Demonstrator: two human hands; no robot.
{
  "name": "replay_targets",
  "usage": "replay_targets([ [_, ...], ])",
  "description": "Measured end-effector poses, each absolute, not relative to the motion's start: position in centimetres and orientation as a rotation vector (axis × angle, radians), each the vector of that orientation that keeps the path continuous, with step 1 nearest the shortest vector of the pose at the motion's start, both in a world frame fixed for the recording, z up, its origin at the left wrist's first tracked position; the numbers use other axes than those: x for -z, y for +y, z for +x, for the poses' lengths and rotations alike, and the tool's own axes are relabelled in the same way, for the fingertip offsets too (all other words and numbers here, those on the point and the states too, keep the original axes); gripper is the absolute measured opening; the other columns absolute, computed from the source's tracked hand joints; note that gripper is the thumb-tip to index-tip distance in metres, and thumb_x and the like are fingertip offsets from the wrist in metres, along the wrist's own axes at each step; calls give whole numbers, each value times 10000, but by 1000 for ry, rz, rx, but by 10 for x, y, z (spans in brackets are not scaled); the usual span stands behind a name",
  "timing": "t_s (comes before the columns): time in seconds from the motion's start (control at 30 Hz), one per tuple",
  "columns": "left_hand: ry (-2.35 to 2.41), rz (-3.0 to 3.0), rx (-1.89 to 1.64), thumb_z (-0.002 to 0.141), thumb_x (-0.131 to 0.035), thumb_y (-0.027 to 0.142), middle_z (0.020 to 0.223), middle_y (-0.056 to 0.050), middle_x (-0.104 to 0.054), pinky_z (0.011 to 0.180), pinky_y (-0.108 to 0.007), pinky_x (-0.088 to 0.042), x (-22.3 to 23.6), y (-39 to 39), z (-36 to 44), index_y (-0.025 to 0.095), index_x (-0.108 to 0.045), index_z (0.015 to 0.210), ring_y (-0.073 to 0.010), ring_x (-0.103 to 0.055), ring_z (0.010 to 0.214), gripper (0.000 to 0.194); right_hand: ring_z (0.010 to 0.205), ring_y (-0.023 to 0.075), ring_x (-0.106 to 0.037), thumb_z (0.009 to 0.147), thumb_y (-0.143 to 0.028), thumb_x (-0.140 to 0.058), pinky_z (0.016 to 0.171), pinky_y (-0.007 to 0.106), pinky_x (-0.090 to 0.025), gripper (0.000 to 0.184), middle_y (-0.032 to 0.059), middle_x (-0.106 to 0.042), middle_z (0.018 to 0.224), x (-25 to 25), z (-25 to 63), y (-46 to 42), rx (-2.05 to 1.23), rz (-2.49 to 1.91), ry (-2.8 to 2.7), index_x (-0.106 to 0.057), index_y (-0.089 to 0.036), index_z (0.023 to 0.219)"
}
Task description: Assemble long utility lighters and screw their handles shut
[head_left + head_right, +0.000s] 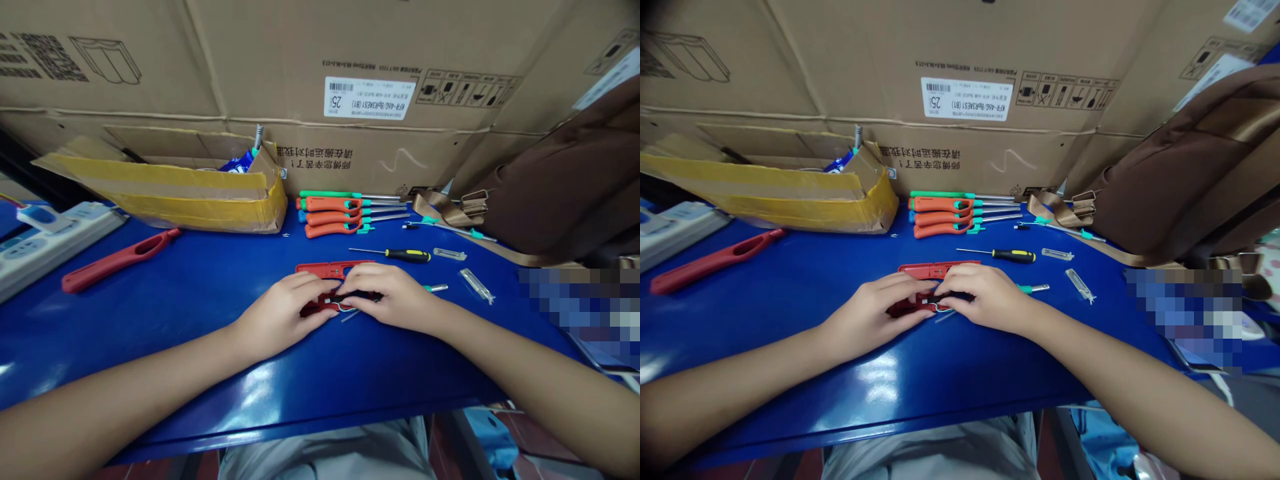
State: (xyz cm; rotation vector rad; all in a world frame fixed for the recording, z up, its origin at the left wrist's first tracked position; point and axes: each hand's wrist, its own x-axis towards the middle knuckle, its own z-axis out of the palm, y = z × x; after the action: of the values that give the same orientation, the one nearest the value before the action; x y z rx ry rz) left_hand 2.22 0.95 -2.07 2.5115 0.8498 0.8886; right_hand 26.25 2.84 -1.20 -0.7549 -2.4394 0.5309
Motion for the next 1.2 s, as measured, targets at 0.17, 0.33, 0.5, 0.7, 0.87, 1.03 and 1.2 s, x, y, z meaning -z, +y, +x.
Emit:
replay_targets([
  [0.17, 861, 2509, -870, 927, -711, 230, 991, -57, -732, 770, -291, -549, 21, 10, 24, 173, -639, 1217, -182, -694, 879, 305, 925, 176, -693, 956, -188, -633, 821, 286, -531, 111, 56, -725, 1023, 9, 263, 25, -494, -815, -2494, -730, -189, 1009],
  [0.33, 860, 2516, -873, 939, -699, 273, 977, -55, -733, 780, -303, -557, 21, 10, 23, 176, -637, 1229, -184, -695, 869, 313, 910, 189, -705, 974, -189, -593, 798, 294, -532, 97, 52, -749, 1012, 8, 266, 24, -420, -881, -2525, -679, -197, 1019],
  [0.5, 874, 2522, -865, 943, -692, 290, 960, -61, -735, 776, -310, -565, 21, 10, 22, 172, -650, 1214, -189, -699, 860, 298, 921, 192, -715, 983, -172, -568, 813, 297, -545, 157, 73, -760, 1019, 7, 270, 28, -390, -813, -2521, -700, -185, 1069],
  [0.7, 868, 2501, -897, 941, -698, 293, 923, -52, -738, 768, -302, -559, 20, 9, 23, 171, -660, 1200, -182, -703, 833, 289, 893, 186, -717, 991, -195, -570, 800, 293, -546, 192, 68, -763, 988, 9, 272, 29, -334, -759, -2583, -753, -193, 1050],
  [0.87, 858, 2510, -888, 942, -695, 292, 918, -59, -747, 772, -306, -559, 19, 9, 23, 156, -671, 1193, -191, -711, 845, 286, 877, 175, -707, 989, -166, -558, 760, 276, -526, 211, 58, -765, 1001, 9, 270, 28, -226, -703, -2616, -757, -192, 1055],
  [1.03, 873, 2537, -850, 957, -675, 286, 962, -73, -752, 787, -316, -571, 18, 8, 23, 162, -671, 1181, -201, -712, 889, 256, 857, 201, -665, 1000, -142, -492, 715, 322, -498, 265, 79, -767, 990, 5, 269, 25, 100, -614, -2768, -725, -158, 1123],
  [1.2, 862, 2582, -829, 952, -668, 267, 1070, -95, -750, 857, -372, -576, 18, 8, 21, 171, -650, 1222, -229, -705, 959, 287, 886, 203, -666, 1026, -286, -506, 772, 332, -503, 256, 71, -763, 1046, -8, 272, 25, 127, -756, -2661, -741, -201, 1084],
])
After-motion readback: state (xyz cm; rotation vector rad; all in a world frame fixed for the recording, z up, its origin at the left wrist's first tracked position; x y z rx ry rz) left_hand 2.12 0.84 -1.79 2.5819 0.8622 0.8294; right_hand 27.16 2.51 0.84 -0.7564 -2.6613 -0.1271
